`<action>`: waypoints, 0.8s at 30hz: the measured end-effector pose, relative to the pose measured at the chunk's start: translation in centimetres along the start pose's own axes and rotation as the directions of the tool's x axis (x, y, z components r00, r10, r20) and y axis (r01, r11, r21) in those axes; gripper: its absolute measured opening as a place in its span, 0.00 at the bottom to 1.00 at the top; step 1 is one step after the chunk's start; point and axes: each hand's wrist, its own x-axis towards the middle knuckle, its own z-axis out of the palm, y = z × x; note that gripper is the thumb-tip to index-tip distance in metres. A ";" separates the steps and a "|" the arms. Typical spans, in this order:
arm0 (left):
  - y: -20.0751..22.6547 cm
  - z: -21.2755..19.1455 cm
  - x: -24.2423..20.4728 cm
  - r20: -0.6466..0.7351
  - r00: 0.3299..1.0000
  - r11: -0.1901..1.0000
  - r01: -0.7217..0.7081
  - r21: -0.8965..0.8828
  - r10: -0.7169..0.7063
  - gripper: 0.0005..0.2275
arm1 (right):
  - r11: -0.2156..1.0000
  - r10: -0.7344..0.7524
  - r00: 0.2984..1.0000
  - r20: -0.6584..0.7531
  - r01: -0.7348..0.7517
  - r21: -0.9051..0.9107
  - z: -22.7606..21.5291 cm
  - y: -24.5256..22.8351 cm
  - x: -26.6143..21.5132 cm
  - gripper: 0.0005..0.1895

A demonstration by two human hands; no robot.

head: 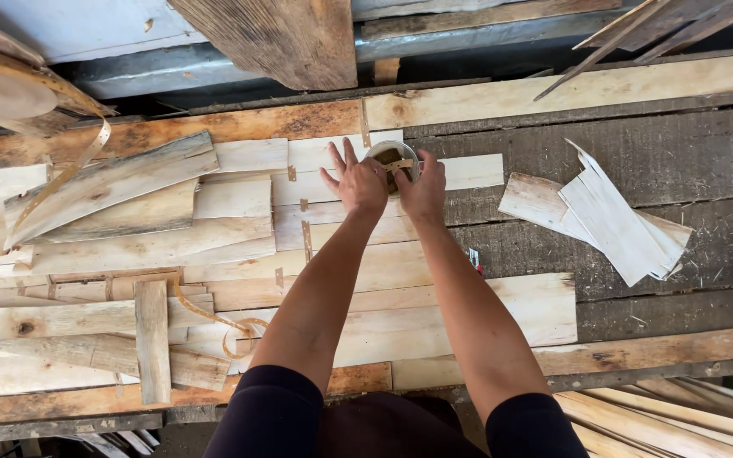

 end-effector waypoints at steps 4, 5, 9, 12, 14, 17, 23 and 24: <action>0.0 1.0 0.7 -0.006 1.000 0.999 -0.007 0.032 0.007 0.14 | 0.995 0.075 0.997 -0.033 -0.077 -0.060 0.8 -1.2 0.8 0.33; 0.0 0.9 0.7 -0.004 1.000 1.000 -0.011 0.029 0.011 0.13 | 0.992 0.104 0.994 -0.022 -0.105 -0.063 1.0 -1.4 0.9 0.32; -0.1 0.8 0.7 -0.027 0.999 0.999 -0.047 0.013 0.047 0.10 | 0.984 0.142 0.990 -0.007 -0.142 -0.106 1.7 -0.8 1.6 0.31; -0.1 0.9 0.8 -0.027 0.998 0.998 -0.047 0.043 0.048 0.09 | 0.986 0.116 0.993 0.003 -0.115 -0.120 2.1 -0.2 2.0 0.30; 0.1 0.5 0.5 -0.027 0.999 0.999 -0.040 0.010 0.041 0.09 | 0.984 0.128 0.992 0.004 -0.126 -0.123 1.9 -0.8 1.9 0.30; 0.0 1.1 0.6 -0.044 0.998 0.999 -0.052 -0.014 0.052 0.10 | 0.980 0.148 0.989 0.015 -0.145 -0.133 1.6 -1.3 1.8 0.31; -0.2 2.0 1.5 -0.061 0.989 0.984 -0.123 0.125 0.132 0.10 | 0.981 0.161 0.986 0.047 -0.155 -0.115 1.3 -1.6 1.8 0.30; -0.3 2.2 1.8 -0.050 0.990 0.978 -0.121 0.170 0.131 0.09 | 0.982 0.169 0.984 0.063 -0.162 -0.099 1.3 -1.6 1.9 0.31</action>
